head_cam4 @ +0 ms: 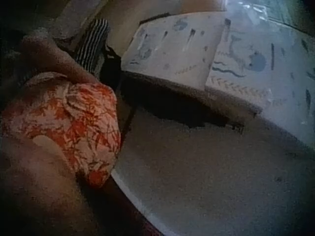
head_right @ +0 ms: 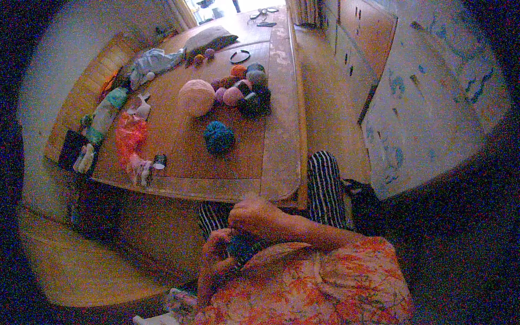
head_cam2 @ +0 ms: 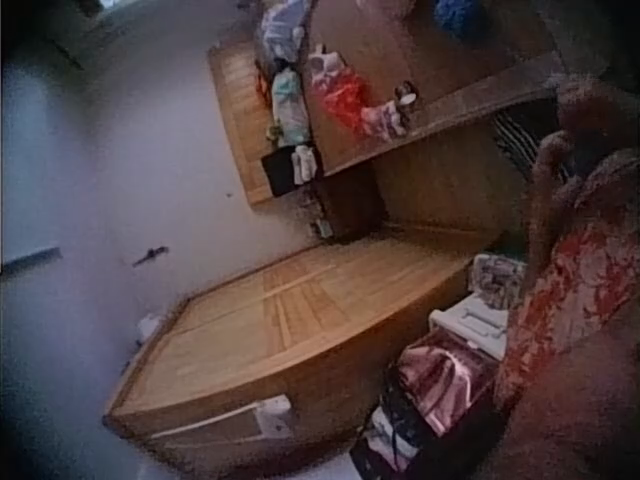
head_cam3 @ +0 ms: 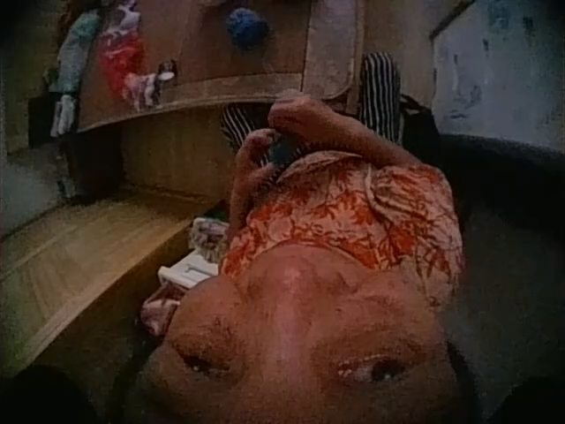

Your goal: The recorder is winding a ball of blue yarn while sitting in a bedroom.

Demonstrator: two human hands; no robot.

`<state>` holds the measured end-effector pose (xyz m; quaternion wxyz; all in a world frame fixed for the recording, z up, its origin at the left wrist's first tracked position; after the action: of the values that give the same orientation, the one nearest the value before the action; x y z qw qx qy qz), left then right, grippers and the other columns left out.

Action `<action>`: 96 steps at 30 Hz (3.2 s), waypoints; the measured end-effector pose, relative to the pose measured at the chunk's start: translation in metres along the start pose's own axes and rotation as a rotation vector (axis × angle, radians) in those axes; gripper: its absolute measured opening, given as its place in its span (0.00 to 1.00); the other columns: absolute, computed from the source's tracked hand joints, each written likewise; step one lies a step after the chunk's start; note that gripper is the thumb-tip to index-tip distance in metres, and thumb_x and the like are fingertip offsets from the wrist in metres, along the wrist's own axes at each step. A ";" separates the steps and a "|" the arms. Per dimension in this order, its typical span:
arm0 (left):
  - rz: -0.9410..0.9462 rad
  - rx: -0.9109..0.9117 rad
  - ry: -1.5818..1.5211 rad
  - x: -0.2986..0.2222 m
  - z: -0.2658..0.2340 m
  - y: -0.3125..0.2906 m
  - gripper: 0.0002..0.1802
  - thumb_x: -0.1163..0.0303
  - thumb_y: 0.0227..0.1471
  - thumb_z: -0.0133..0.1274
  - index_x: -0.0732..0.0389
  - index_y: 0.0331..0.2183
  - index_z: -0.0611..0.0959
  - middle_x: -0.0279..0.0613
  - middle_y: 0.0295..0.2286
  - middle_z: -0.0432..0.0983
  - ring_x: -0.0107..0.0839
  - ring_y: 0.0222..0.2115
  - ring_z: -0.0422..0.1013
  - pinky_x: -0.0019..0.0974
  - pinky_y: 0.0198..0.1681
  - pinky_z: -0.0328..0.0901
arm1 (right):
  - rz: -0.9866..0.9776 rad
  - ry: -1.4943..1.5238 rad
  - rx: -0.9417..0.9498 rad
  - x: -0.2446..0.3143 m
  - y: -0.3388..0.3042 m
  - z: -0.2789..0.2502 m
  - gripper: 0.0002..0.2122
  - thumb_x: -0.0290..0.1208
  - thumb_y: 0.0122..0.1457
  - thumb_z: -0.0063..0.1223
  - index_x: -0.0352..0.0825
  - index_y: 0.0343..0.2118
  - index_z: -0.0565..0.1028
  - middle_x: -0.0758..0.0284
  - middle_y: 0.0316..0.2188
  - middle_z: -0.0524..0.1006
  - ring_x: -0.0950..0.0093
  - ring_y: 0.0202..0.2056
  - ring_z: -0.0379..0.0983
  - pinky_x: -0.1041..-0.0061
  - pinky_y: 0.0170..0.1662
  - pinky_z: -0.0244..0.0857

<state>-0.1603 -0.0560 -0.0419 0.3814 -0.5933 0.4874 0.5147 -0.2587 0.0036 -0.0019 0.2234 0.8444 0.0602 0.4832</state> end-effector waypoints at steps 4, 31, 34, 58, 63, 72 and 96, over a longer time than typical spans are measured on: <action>0.067 -0.217 -0.549 -0.035 -0.016 0.004 0.28 0.78 0.34 0.60 0.57 0.42 0.72 0.40 0.41 0.70 0.31 0.43 0.68 0.34 0.47 0.64 | 0.072 -0.168 0.135 -0.028 -0.017 0.033 0.04 0.27 0.55 0.48 0.33 0.29 0.70 0.59 0.25 0.71 0.57 0.31 0.70 0.62 0.34 0.64; -0.170 0.047 -0.046 0.011 0.008 -0.004 0.29 0.81 0.34 0.57 0.58 0.43 0.70 0.40 0.40 0.69 0.30 0.44 0.67 0.34 0.48 0.62 | -0.020 -0.068 -0.056 -0.005 -0.005 0.002 0.03 0.29 0.55 0.49 0.37 0.30 0.72 0.62 0.25 0.72 0.60 0.31 0.70 0.64 0.35 0.63; -0.014 -0.091 -0.388 0.006 -0.001 -0.006 0.29 0.82 0.35 0.56 0.58 0.45 0.70 0.39 0.40 0.69 0.31 0.44 0.67 0.36 0.48 0.63 | 0.024 -0.229 0.026 -0.028 -0.015 0.029 0.04 0.29 0.54 0.50 0.37 0.30 0.72 0.62 0.25 0.71 0.59 0.32 0.70 0.62 0.34 0.64; -0.042 -0.066 0.079 0.016 -0.022 0.002 0.27 0.78 0.34 0.62 0.58 0.40 0.71 0.40 0.41 0.68 0.31 0.43 0.67 0.35 0.46 0.64 | -0.104 0.053 0.216 0.017 -0.014 0.039 0.05 0.28 0.52 0.52 0.35 0.30 0.71 0.61 0.27 0.71 0.59 0.33 0.70 0.63 0.34 0.64; -0.018 -0.008 -0.329 -0.004 -0.003 -0.003 0.25 0.81 0.36 0.60 0.57 0.39 0.71 0.40 0.41 0.68 0.29 0.42 0.67 0.35 0.47 0.64 | -0.025 -0.152 0.004 -0.006 -0.004 0.014 0.05 0.29 0.51 0.53 0.36 0.30 0.71 0.64 0.26 0.71 0.60 0.31 0.70 0.63 0.34 0.64; -0.095 -0.287 -0.039 0.018 -0.044 -0.004 0.23 0.79 0.37 0.61 0.56 0.38 0.71 0.38 0.40 0.69 0.28 0.40 0.68 0.34 0.47 0.63 | -0.053 0.000 0.455 0.031 -0.017 0.057 0.06 0.29 0.50 0.53 0.37 0.31 0.71 0.60 0.27 0.72 0.57 0.32 0.71 0.60 0.36 0.65; 0.114 -0.099 -0.463 -0.011 -0.015 -0.003 0.28 0.77 0.37 0.63 0.58 0.43 0.70 0.40 0.42 0.67 0.31 0.44 0.66 0.32 0.49 0.62 | 0.096 -0.120 0.191 -0.015 -0.015 0.045 0.04 0.26 0.51 0.51 0.34 0.28 0.71 0.60 0.25 0.72 0.58 0.31 0.72 0.62 0.32 0.65</action>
<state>-0.1540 -0.0675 -0.0286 0.4239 -0.4491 0.3938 0.6808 -0.2271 -0.0022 -0.0396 0.1217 0.8912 0.0520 0.4340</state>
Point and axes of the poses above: each hand's wrist, its own y-axis towards the middle knuckle, its own z-axis out of the palm, x = y × z, the point moved 10 cm from there along y, towards the middle knuckle
